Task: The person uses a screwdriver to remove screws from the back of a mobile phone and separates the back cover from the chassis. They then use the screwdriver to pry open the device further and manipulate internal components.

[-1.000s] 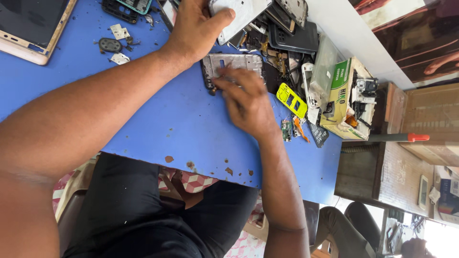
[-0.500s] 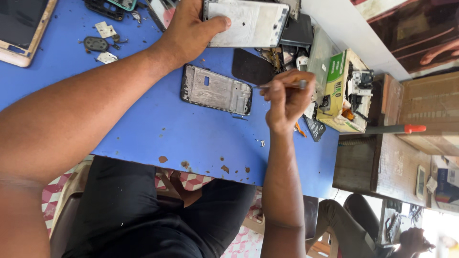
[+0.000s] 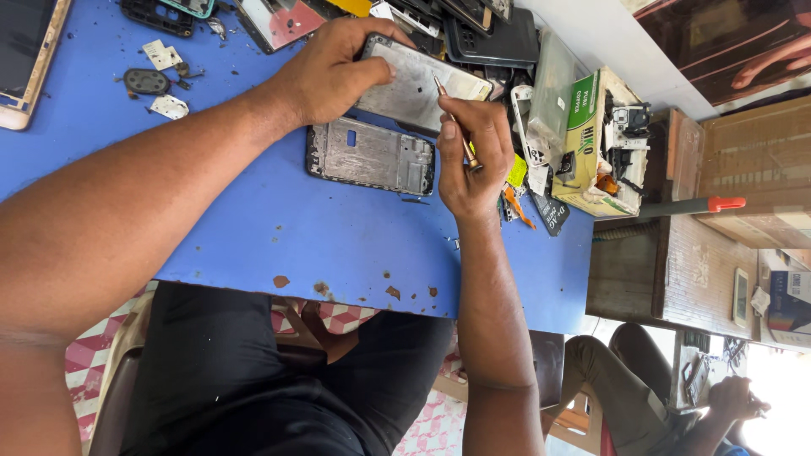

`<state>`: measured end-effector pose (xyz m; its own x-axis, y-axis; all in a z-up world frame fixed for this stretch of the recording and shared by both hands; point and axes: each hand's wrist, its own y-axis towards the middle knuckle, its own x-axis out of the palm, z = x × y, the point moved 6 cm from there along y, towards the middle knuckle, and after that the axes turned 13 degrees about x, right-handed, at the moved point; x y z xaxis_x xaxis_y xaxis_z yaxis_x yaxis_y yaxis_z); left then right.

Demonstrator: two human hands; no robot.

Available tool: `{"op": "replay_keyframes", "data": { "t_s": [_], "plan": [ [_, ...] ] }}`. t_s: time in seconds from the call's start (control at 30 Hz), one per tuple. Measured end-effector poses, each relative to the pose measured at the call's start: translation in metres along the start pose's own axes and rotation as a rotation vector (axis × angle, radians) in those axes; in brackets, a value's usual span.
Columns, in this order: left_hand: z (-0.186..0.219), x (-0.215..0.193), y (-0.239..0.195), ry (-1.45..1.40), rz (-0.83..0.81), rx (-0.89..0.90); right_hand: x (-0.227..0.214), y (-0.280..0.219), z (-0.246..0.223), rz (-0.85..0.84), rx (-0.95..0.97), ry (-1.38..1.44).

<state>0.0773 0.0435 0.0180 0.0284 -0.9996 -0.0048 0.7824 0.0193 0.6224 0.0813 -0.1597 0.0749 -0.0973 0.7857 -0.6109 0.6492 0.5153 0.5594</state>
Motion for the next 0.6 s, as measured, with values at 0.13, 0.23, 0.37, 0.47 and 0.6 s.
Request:
{"op": "replay_keyframes", "data": {
  "t_s": [0.13, 0.23, 0.37, 0.47, 0.6],
  "plan": [
    [0.0, 0.001, 0.0, 0.035, -0.014, -0.049, 0.0, 0.005, -0.003, -0.028, 0.072, 0.068],
    [-0.002, 0.0, -0.001, 0.053, -0.005, -0.102, 0.002, 0.007, -0.01, -0.037, 0.048, 0.041],
    [-0.002, 0.001, 0.0, 0.038, -0.012, -0.027, 0.003, 0.005, -0.007, -0.064, 0.078, 0.039],
    [-0.002, 0.0, 0.0, 0.07, -0.013, 0.001, 0.002, 0.004, -0.009, -0.06, 0.017, 0.001],
    [0.001, -0.001, 0.002, 0.093, -0.001, -0.026, 0.002, 0.008, -0.007, -0.059, 0.08, 0.016]
  ]
}}
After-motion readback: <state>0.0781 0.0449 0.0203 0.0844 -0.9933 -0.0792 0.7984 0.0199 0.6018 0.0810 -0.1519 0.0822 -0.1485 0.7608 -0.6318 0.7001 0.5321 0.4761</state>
